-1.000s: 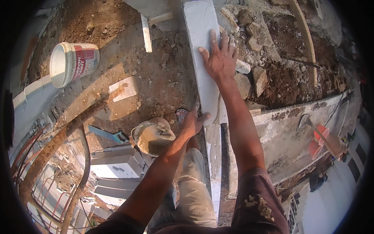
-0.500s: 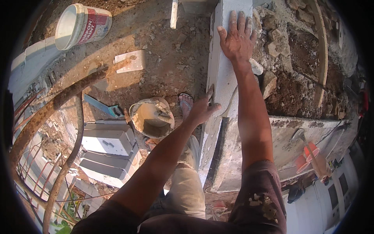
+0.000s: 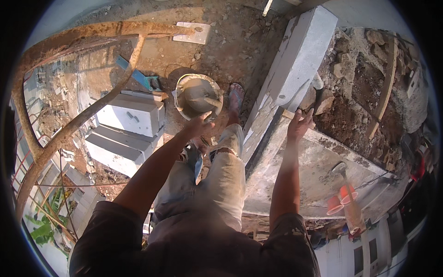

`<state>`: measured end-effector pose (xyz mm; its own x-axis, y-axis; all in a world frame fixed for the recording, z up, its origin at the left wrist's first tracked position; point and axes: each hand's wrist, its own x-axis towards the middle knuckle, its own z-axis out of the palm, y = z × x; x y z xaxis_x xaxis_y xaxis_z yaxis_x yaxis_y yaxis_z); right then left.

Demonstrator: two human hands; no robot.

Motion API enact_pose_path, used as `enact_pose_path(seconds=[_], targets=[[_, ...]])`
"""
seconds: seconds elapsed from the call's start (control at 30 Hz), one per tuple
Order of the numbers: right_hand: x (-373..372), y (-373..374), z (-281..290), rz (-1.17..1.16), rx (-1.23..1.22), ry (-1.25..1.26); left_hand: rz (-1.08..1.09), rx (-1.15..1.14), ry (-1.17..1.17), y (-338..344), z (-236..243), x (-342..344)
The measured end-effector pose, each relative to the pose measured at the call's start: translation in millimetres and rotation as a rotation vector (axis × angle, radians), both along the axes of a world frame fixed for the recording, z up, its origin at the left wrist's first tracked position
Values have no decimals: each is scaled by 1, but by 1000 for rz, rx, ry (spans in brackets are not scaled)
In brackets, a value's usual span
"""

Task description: The person measures and marks a white tile, then uses a hand saw to cut it. They apply mortar to a wall section with a trowel and place the cut tile onto the mortar, pressing it into position.

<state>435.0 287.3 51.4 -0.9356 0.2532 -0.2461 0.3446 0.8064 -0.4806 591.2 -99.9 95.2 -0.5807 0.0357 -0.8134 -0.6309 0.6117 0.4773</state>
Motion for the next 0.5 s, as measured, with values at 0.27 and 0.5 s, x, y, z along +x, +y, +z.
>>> enact_pose_path(seconds=[0.27, 0.5], targets=[[387, 49, 92, -434, -389, -1412, 225, -69, -467, -138, 81, 328], [357, 11, 55, -237, -696, -751, 295, -50, -170, -124, 86, 312]])
